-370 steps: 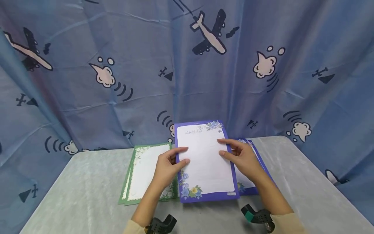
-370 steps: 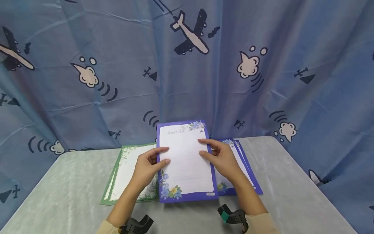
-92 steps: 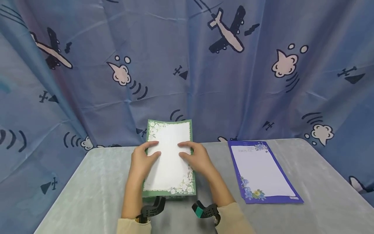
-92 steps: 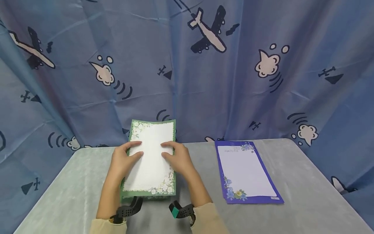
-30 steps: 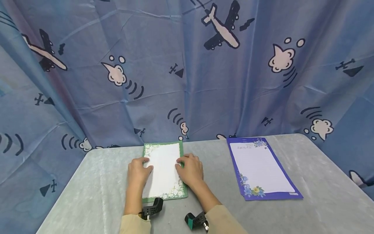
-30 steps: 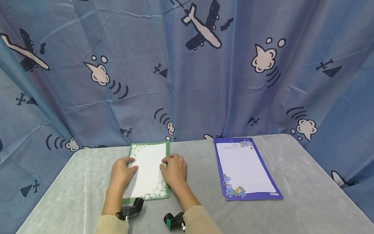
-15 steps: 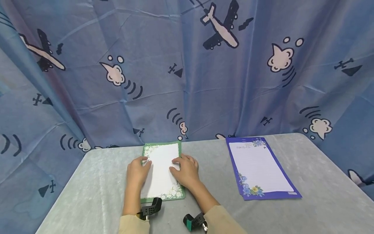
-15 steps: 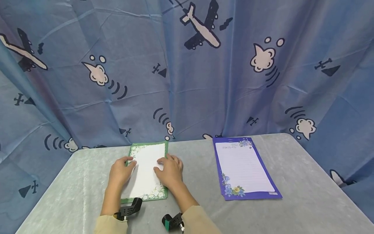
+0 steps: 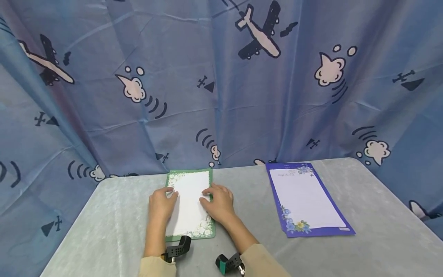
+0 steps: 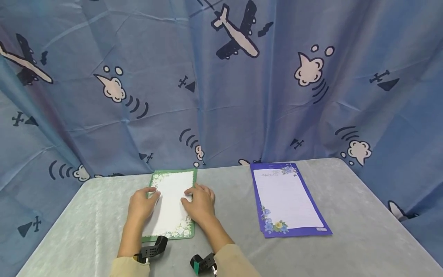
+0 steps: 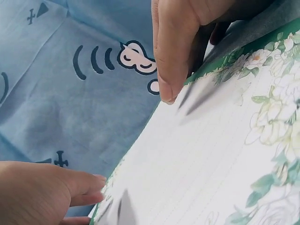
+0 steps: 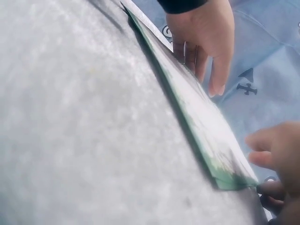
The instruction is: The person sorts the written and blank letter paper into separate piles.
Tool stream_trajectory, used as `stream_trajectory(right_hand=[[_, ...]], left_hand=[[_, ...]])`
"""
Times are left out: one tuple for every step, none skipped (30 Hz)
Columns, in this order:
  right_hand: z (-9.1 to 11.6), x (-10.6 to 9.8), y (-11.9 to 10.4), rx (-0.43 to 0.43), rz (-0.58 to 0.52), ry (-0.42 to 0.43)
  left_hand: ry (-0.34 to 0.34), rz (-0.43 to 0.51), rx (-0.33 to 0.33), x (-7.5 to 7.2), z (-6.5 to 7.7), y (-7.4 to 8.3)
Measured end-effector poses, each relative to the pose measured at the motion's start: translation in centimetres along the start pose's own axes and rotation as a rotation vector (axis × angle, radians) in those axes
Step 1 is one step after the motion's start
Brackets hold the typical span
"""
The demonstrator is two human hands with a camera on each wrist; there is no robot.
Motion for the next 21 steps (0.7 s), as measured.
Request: stream_trajectory(right_hand=[[0.0, -0.1, 0.0, 0.004, 0.004, 0.008], [0.0, -0.3, 0.1, 0.009, 0.008, 0.015], [0.0, -0.4, 0.1, 0.012, 0.011, 0.024], [0.0, -0.5, 0.2, 0.014, 0.013, 0.031], [0.0, -0.6, 0.2, 0.013, 0.015, 0.037], [0.0, -0.7, 0.3, 0.013, 0.017, 0.043], [0.0, -0.8, 0.4, 0.013, 0.022, 0.047], [0.0, -0.9, 0.6, 0.013, 0.023, 0.052], [0.0, -1.0, 0.7, 0.012, 0.023, 0.058], [0.0, -1.1, 0.8, 0.011, 0.023, 0.066], [0.0, -1.1, 1.0, 0.011, 0.022, 0.075], [0.0, -1.1, 1.1, 0.009, 0.018, 0.083], [0.0, -1.1, 1.2, 0.010, 0.011, 0.089], [0.0, -1.1, 1.3, 0.014, 0.000, 0.092], [-0.1, -1.1, 1.4, 0.016, -0.007, 0.092], [-0.1, -1.2, 1.5, 0.019, -0.014, 0.090], [-0.1, -1.3, 1.6, 0.022, -0.021, 0.081], [-0.2, -1.4, 1.7, 0.023, -0.028, 0.068], [-0.3, -1.6, 1.8, 0.022, -0.029, 0.049], [-0.3, -1.8, 1.8, 0.014, -0.029, 0.030], [-0.4, -2.1, 1.8, 0.006, -0.027, 0.003]], left_hand=[[0.002, -0.002, 0.005, 0.1, 0.0, 0.2], [0.003, -0.004, 0.012, 0.2, 0.0, 0.3], [0.001, -0.008, 0.015, 0.3, 0.0, 0.5], [0.001, -0.010, 0.017, 0.4, 0.1, 0.6], [0.000, -0.016, 0.018, 0.5, 0.1, 0.7], [-0.001, -0.019, 0.018, 0.6, 0.1, 0.9], [-0.003, -0.021, 0.016, 0.7, 0.0, 1.0], [-0.005, -0.026, 0.014, 0.9, 0.0, 1.1], [-0.005, -0.030, 0.013, 1.0, 0.0, 1.2], [-0.007, -0.031, 0.011, 1.1, 0.0, 1.4], [-0.011, -0.032, 0.011, 1.1, 0.0, 1.5], [-0.012, -0.033, 0.010, 1.1, 0.0, 1.7], [-0.013, -0.030, 0.011, 1.1, 0.0, 1.8], [-0.016, -0.029, 0.016, 1.2, 0.0, 1.9], [-0.020, -0.021, 0.022, 1.2, 0.0, 2.1], [-0.027, -0.012, 0.031, 1.2, 0.0, 2.4], [-0.034, -0.004, 0.044, 1.3, 0.0, 2.7], [-0.041, 0.006, 0.060, 1.3, 0.0, 3.1], [-0.052, 0.017, 0.076, 1.4, 0.0, 3.4], [-0.068, 0.025, 0.092, 1.4, 0.1, 3.9], [-0.083, 0.033, 0.111, 1.5, 0.1, 4.3]])
Point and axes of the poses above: each hand's wrist, its own z-axis away from the middle knuckle, its own x-axis out of the palm, y = z × x, the point moved 3 cm from there along -z, towards the middle knuckle, and after that the axes turned 8 degrees about y, right-handed, at the moved point
